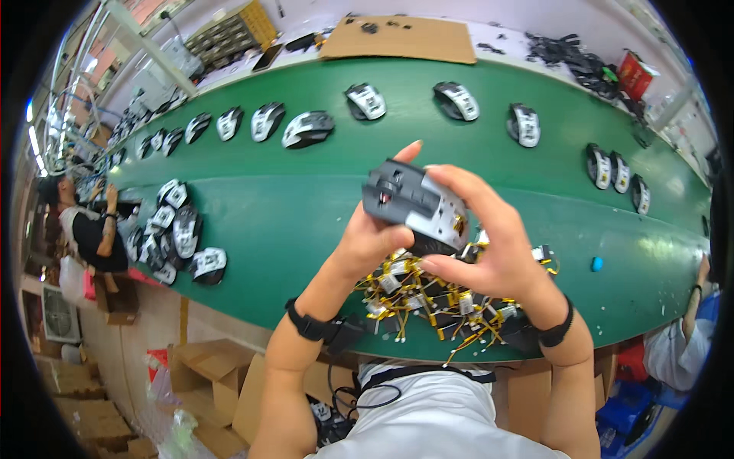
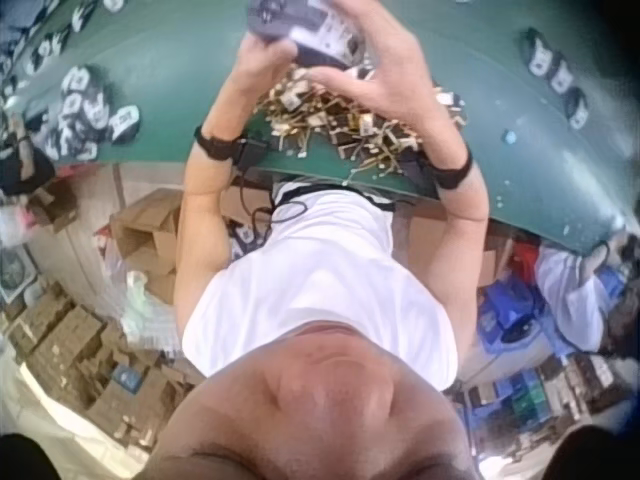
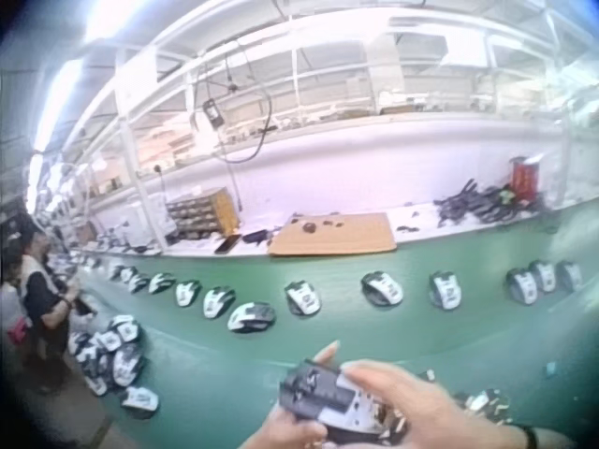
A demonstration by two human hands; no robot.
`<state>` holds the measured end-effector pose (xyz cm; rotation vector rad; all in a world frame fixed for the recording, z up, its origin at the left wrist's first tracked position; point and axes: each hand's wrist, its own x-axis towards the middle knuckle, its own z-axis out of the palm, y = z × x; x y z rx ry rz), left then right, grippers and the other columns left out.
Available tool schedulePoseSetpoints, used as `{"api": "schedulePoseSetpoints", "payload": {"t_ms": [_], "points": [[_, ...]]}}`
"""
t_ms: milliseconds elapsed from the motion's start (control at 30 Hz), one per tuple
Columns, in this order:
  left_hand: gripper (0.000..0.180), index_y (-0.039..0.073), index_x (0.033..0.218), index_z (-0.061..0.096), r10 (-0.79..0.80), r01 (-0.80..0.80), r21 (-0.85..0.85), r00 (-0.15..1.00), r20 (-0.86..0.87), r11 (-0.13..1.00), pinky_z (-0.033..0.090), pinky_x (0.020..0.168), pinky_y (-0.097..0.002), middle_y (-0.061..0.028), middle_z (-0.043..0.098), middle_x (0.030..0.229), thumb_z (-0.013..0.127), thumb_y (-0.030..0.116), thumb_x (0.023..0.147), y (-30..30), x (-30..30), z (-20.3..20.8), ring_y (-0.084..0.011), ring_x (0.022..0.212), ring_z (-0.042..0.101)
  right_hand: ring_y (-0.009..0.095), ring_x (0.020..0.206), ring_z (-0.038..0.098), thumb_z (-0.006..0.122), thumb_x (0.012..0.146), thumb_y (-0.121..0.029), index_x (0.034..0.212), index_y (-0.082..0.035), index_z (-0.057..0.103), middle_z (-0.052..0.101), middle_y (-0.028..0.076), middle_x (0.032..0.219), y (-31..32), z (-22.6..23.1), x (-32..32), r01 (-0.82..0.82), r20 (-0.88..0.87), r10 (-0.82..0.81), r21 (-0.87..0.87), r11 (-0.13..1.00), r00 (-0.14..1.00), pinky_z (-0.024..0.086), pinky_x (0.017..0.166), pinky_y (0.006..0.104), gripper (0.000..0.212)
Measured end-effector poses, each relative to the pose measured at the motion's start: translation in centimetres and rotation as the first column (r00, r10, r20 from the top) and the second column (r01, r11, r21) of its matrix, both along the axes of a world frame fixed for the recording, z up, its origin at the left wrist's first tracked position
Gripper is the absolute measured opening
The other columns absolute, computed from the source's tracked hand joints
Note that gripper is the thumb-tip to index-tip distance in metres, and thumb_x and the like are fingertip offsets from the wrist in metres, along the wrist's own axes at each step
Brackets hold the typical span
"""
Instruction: Manually assembling wireless computer mice on a production line, inserting internal components and securing covers.
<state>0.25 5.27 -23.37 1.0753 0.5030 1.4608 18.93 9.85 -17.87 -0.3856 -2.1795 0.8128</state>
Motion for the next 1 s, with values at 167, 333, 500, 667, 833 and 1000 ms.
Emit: {"api": "schedulePoseSetpoints", "payload": {"t_ms": [167, 333, 500, 667, 833, 1000], "points": [[0.087, 0.004, 0.150, 0.010, 0.070, -0.103, -0.121, 0.966, -0.248, 0.987, 0.051, 0.088, -0.0334, -0.0195, 0.046, 0.133, 0.066, 0.026, 0.087, -1.2, 0.0, 0.8, -0.0238, 0.103, 0.063, 0.038, 0.104, 0.061, 0.074, 0.077, -0.024, 0.126, 0.000, 0.053, 0.061, 0.022, 0.116, 5.1, -0.8, 2.0, 0.268, 0.074, -0.269, 0.025, 0.963, 0.960, 0.048, 0.091, 0.0393, 0.058], [0.047, -0.001, 0.133, 0.040, 0.127, -0.207, -0.171, 0.912, -0.390, 0.963, 0.051, 0.074, -0.0268, -0.0181, 0.049, 0.127, 0.058, 0.013, 0.091, -0.2, -0.6, 1.0, -0.0206, 0.092, 0.066, 0.040, 0.098, 0.062, 0.067, 0.081, -0.037, 0.123, 0.001, 0.053, 0.064, 0.026, 0.108, 19.3, -6.3, 13.4, 0.807, 0.330, -0.853, 0.310, 0.502, 0.404, 0.050, 0.085, 0.0442, 0.058], [0.039, 0.000, 0.125, 0.045, 0.184, -0.287, -0.165, 0.870, -0.457, 0.944, 0.050, 0.072, -0.0249, -0.0139, 0.052, 0.122, 0.059, 0.010, 0.090, -0.6, -1.4, -0.1, -0.0167, 0.090, 0.066, 0.045, 0.101, 0.058, 0.063, 0.083, -0.030, 0.124, -0.003, 0.047, 0.059, 0.022, 0.113, 21.2, -8.9, 12.5, 0.805, 0.605, -0.796, 0.461, 0.374, 0.023, 0.047, 0.087, 0.0516, 0.052], [0.029, 0.000, 0.117, 0.051, 0.172, -0.268, -0.140, 0.861, -0.478, 0.953, 0.050, 0.072, -0.0248, -0.0121, 0.058, 0.112, 0.059, 0.010, 0.090, 0.6, -1.6, -1.0, -0.0148, 0.087, 0.065, 0.040, 0.111, 0.055, 0.066, 0.079, -0.032, 0.130, -0.004, 0.046, 0.058, 0.025, 0.117, 24.3, -9.2, 10.5, 0.704, 0.387, -0.893, 0.569, 0.426, 0.228, 0.044, 0.095, 0.0484, 0.061], [0.029, -0.001, 0.114, 0.053, 0.172, -0.268, -0.170, 0.883, -0.437, 0.948, 0.051, 0.073, -0.0278, -0.0130, 0.063, 0.103, 0.059, 0.014, 0.091, 0.8, -2.4, -1.2, -0.0166, 0.085, 0.065, 0.037, 0.110, 0.058, 0.066, 0.079, -0.040, 0.133, -0.005, 0.048, 0.060, 0.026, 0.116, 23.7, -8.8, 7.2, 0.728, 0.594, -0.724, 0.313, 0.610, 0.351, 0.045, 0.094, 0.0446, 0.066], [0.043, -0.001, 0.126, 0.046, 0.163, -0.255, -0.238, 0.924, -0.346, 0.937, 0.052, 0.078, -0.0296, -0.0141, 0.061, 0.110, 0.058, 0.023, 0.092, 0.5, -2.0, 0.3, -0.0197, 0.091, 0.065, 0.021, 0.089, 0.064, 0.069, 0.080, -0.033, 0.127, -0.004, 0.054, 0.067, 0.015, 0.107, 15.4, -3.5, 4.0, 0.355, 0.153, -0.321, -0.442, 0.824, 0.935, 0.050, 0.080, 0.0324, 0.058]]}}
